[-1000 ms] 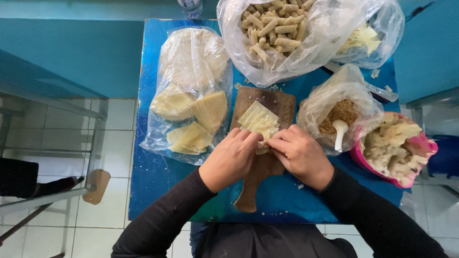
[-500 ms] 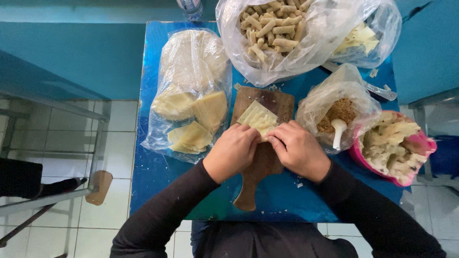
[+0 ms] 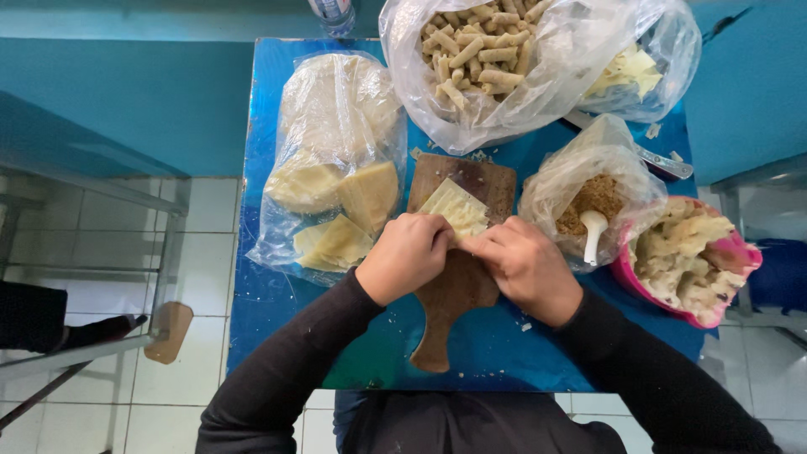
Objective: The person sits at a blue table assembling filled snack rolls. They take thin square wrappers from a plastic bag, spoon brown filling from a bag onto a wrapper, fold the wrapper over the filling by hand, and place the finished roll into a pink bowl with other completed rolls.
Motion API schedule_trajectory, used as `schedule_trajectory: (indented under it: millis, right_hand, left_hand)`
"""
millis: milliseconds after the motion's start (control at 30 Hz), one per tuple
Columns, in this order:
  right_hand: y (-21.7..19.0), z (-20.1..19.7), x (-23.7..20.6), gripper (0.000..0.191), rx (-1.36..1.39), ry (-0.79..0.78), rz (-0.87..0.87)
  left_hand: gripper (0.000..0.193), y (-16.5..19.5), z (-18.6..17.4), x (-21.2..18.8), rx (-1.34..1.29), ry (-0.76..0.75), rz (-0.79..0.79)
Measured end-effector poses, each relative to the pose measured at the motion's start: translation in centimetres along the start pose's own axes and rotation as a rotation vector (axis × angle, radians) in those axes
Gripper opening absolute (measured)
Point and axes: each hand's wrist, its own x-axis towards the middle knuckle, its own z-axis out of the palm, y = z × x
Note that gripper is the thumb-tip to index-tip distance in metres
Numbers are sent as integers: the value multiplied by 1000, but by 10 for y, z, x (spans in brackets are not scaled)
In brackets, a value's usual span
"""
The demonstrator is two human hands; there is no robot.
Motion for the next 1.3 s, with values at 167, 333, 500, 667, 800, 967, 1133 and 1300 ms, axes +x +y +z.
schedule_trajectory:
  millis: [167, 333, 500, 667, 800, 967, 1133, 1300]
  right_hand:
    - [8, -5, -3, 34, -8, -27, -89]
    - [4, 2, -5, 32, -9, 12, 22]
    - [-2, 10, -3, 28, -281, -8, -82]
    - [-6, -6, -3, 28, -338, -19, -182]
    - [-11, -10, -2, 22, -65, 54, 24]
    - [-6, 8, 8, 15, 16, 113, 157]
    - [0, 20, 10, 10, 33, 123, 211]
    - [2, 22, 14, 14, 3, 73, 301]
  left_hand:
    - [12, 0, 1, 0, -14, -19, -22]
    - [12, -2, 3, -1, -7, -10, -9]
    - [11, -4, 4, -2, -21, 10, -2]
    - [11, -3, 5, -2, -19, -6, -13]
    - [10, -2, 5, -5, -15, 4, 36]
    - [7, 5, 5, -13, 35, 52, 135]
    - [11, 12, 8, -17, 109, 42, 142]
    - [8, 15, 11, -17, 168, 30, 94]
